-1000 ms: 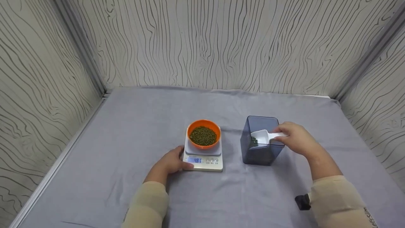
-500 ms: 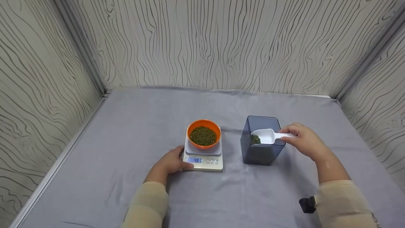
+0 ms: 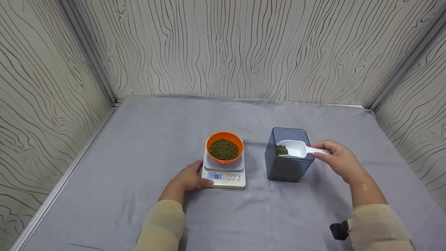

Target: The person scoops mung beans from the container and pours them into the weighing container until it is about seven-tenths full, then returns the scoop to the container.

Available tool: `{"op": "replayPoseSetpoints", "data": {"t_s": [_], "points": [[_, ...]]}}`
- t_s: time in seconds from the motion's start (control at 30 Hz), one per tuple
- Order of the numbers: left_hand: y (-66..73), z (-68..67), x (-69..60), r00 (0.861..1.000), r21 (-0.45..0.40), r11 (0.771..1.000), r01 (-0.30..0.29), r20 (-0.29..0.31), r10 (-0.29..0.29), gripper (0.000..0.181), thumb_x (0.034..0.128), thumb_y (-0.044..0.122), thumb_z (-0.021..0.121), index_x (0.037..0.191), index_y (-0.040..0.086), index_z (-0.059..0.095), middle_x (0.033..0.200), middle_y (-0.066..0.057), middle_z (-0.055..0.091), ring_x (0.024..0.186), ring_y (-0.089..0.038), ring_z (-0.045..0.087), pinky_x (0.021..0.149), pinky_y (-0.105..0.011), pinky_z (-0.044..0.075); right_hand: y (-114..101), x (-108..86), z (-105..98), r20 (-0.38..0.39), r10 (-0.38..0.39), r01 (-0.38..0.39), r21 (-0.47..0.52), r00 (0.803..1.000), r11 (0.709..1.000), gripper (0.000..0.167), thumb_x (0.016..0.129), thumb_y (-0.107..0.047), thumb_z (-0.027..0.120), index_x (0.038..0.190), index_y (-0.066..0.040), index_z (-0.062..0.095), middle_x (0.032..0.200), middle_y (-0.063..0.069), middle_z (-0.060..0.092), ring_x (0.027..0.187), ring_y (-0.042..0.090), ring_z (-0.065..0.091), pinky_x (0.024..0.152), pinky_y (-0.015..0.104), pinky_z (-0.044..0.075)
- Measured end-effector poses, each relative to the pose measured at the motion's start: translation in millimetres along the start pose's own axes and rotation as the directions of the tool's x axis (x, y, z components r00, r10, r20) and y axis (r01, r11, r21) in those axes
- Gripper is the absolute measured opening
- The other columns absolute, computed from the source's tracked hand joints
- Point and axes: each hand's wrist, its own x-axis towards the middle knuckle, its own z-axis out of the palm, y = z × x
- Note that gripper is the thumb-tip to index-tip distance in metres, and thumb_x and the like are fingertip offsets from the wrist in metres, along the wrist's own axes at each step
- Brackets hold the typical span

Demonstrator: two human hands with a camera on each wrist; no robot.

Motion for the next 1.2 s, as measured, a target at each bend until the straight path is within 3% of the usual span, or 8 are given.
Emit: {"op": "replayPoseSetpoints", "data": {"t_s": [0.3,0.53,0.73,0.93,1.2], "points": [[1.3,0.1,-0.2,1.000,-0.017,1.000,-0.002,0.007,0.002,0.091,0.0653,0.030,0.081,0.141,0.011,0.034,0.141,-0.014,0.037,0.130,-0.029,0.031,0.108,-0.047,0.018,10.3,-6.5,0.2,-0.011,0.041,-0.040,0.071,0.999,0.997,0.038,0.087,-0.030,0.062,0.110,0.000,0.061,0.105,0.000,0.059,0.092,0.003,0.051,0.076,0.011,0.043],[1.1,-0.8,0.0,1.000,-0.027,0.999,-0.024,0.015,0.024,0.089,0.0655,0.027,0.081,0.140,0.010,0.035,0.136,-0.011,0.044,0.121,-0.025,0.038,0.107,-0.044,0.023,19.7,-9.9,0.3,-0.055,-0.032,0.042,0.202,0.998,0.979,0.032,0.088,-0.014,0.061,0.108,0.011,0.057,0.095,-0.011,0.060,0.087,0.001,0.053,0.074,0.012,0.044],[1.1,-0.8,0.3,1.000,-0.028,0.999,-0.018,0.015,0.018,0.089,0.0650,0.028,0.082,0.140,0.010,0.036,0.136,-0.011,0.044,0.119,-0.025,0.039,0.106,-0.044,0.024,23.3,-9.7,1.0,-0.056,0.017,-0.002,0.264,0.998,0.965,0.033,0.088,-0.015,0.061,0.109,0.010,0.056,0.093,-0.012,0.059,0.085,0.003,0.052,0.074,0.014,0.045],[0.6,-0.7,1.7,1.000,-0.025,1.000,-0.014,0.010,0.014,0.089,0.0650,0.028,0.082,0.140,0.010,0.036,0.138,-0.011,0.043,0.124,-0.026,0.037,0.107,-0.045,0.021,19.3,-7.7,1.1,-0.062,0.022,-0.003,0.292,0.998,0.956,0.032,0.088,-0.014,0.061,0.110,0.010,0.055,0.095,-0.007,0.058,0.085,0.004,0.052,0.074,0.015,0.046],[0.2,-0.4,1.9,1.000,-0.019,1.000,-0.020,0.007,0.020,0.090,0.0651,0.028,0.082,0.140,0.010,0.035,0.139,-0.012,0.041,0.126,-0.027,0.035,0.108,-0.045,0.021,1.9,-1.0,6.5,-0.079,-0.044,0.064,0.270,0.996,0.961,0.031,0.087,-0.011,0.061,0.107,0.013,0.055,0.093,-0.009,0.058,0.085,0.002,0.053,0.074,0.012,0.046]]}}
